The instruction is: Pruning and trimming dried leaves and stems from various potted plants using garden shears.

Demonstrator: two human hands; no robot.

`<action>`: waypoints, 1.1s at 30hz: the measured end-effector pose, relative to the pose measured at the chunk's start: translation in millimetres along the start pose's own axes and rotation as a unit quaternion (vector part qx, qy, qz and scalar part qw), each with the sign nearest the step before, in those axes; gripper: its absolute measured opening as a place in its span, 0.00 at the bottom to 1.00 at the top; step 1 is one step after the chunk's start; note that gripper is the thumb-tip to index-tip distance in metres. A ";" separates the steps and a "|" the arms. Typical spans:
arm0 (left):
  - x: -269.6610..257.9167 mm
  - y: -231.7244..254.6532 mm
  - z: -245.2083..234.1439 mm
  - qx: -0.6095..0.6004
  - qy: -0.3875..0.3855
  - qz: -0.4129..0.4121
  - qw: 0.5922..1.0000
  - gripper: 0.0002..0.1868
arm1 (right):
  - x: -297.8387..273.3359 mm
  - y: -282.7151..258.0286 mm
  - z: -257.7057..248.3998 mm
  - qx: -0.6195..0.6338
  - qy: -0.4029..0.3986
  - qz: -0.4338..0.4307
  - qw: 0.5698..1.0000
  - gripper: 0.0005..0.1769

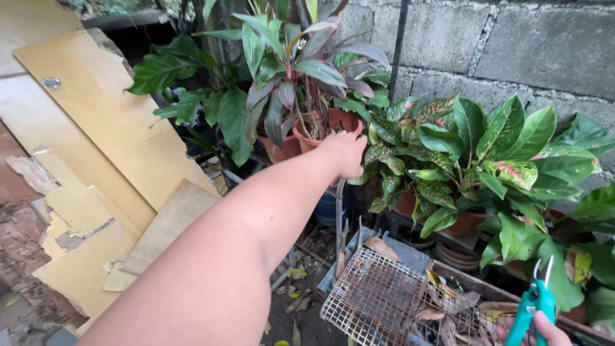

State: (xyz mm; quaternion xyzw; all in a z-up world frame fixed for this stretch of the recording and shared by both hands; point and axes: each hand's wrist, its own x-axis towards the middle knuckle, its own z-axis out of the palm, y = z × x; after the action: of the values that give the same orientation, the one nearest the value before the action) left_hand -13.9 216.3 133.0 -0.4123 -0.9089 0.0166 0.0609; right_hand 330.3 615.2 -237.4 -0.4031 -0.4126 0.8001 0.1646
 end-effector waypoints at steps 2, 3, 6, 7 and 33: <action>18.8 -7.8 -2.4 0.013 -0.008 -0.013 1.000 0.44 | -14.4 -4.9 2.0 -0.027 0.005 0.015 1.000 0.31; 23.0 -14.8 -4.7 0.008 -0.009 -0.007 1.000 0.44 | -29.3 -4.9 7.2 -0.027 0.013 0.014 0.999 0.31; 46.8 -46.8 -8.5 0.043 0.024 0.020 0.999 0.47 | -73.5 -0.7 18.8 -0.024 0.058 0.000 0.998 0.31; 60.2 -63.2 -6.7 0.089 0.020 0.017 0.996 0.39 | -81.7 3.0 18.6 -0.029 0.070 -0.001 0.997 0.32; 32.3 -390.9 45.5 0.235 0.390 0.134 0.880 0.19 | -258.3 -0.4 515.5 -0.262 0.012 -0.279 0.924 0.38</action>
State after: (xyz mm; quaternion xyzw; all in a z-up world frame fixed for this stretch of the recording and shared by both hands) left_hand -332.8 -16.3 122.5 -0.4772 -0.7166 0.0754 0.5030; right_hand 88.1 189.6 67.0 -0.3099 -0.7015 0.5800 0.2748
